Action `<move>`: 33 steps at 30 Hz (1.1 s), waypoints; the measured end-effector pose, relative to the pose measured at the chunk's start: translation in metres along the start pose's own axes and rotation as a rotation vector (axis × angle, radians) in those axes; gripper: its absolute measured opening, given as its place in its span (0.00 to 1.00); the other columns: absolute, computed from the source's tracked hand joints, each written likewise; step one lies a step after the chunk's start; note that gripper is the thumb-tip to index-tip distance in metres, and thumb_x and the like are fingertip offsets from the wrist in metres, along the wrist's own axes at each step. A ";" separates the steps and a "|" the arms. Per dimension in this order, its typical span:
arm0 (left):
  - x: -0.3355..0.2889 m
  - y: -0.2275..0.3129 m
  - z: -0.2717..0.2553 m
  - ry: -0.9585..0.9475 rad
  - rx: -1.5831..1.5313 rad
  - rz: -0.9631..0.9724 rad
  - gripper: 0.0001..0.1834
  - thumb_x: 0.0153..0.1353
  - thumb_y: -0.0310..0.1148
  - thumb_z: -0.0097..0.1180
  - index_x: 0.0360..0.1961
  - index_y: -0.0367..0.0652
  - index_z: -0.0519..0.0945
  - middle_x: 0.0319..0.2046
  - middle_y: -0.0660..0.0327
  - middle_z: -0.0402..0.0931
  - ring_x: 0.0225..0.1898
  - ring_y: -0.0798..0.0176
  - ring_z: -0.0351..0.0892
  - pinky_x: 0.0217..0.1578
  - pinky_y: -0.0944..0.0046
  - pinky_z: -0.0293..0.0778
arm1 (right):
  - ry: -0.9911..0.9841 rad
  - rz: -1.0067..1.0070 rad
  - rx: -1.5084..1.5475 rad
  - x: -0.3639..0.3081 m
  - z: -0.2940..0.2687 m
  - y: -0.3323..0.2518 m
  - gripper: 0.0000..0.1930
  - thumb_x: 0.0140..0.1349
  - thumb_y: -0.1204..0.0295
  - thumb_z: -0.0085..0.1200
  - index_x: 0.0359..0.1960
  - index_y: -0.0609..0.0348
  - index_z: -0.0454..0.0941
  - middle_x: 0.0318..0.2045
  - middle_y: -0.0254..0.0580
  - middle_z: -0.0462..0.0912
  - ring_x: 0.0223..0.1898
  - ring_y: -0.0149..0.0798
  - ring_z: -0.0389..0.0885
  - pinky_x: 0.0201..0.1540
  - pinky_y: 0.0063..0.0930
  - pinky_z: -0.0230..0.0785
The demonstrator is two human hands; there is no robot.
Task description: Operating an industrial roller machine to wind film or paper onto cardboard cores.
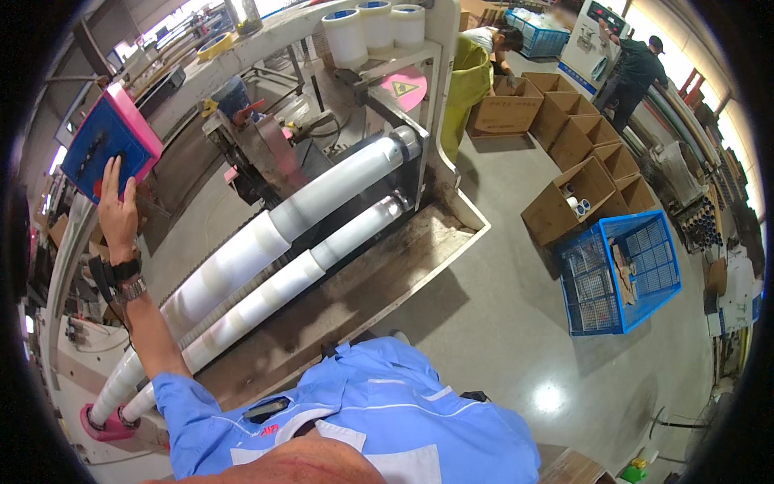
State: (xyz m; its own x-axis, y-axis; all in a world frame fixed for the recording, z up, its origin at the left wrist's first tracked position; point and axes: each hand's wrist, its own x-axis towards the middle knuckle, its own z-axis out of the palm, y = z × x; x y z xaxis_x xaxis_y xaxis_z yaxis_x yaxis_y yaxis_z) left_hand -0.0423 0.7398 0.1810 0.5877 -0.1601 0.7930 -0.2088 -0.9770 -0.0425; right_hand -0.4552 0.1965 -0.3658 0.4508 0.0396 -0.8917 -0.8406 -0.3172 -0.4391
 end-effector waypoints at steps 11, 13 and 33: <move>0.002 0.004 -0.002 0.028 0.082 -0.028 0.26 0.64 0.42 0.56 0.63 0.47 0.74 0.65 0.53 0.69 0.64 0.50 0.69 0.63 0.57 0.65 | -0.111 -0.071 -0.425 -0.028 -0.023 0.007 0.18 0.63 0.60 0.51 0.46 0.60 0.83 0.47 0.55 0.84 0.49 0.51 0.82 0.50 0.43 0.71; 0.002 -0.011 0.005 0.018 0.183 0.065 0.26 0.63 0.45 0.57 0.60 0.45 0.77 0.62 0.53 0.72 0.64 0.50 0.70 0.63 0.56 0.65 | -0.142 -0.123 -0.558 -0.032 -0.026 0.007 0.18 0.63 0.61 0.51 0.46 0.61 0.83 0.47 0.55 0.84 0.49 0.51 0.82 0.51 0.44 0.72; -0.204 0.080 0.014 -0.346 -0.038 -0.252 0.38 0.51 0.56 0.65 0.59 0.43 0.75 0.63 0.46 0.68 0.66 0.45 0.64 0.66 0.41 0.53 | -0.042 -0.192 -0.345 -0.047 -0.059 -0.020 0.13 0.66 0.70 0.47 0.43 0.63 0.81 0.30 0.44 0.85 0.30 0.39 0.81 0.33 0.32 0.71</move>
State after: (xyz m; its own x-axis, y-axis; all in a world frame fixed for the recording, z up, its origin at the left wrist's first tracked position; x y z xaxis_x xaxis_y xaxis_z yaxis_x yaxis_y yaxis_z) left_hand -0.1680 0.6918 0.0067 0.8505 0.0387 0.5246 -0.0498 -0.9869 0.1536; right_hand -0.4418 0.1450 -0.3090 0.5712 0.1656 -0.8039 -0.5889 -0.5996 -0.5419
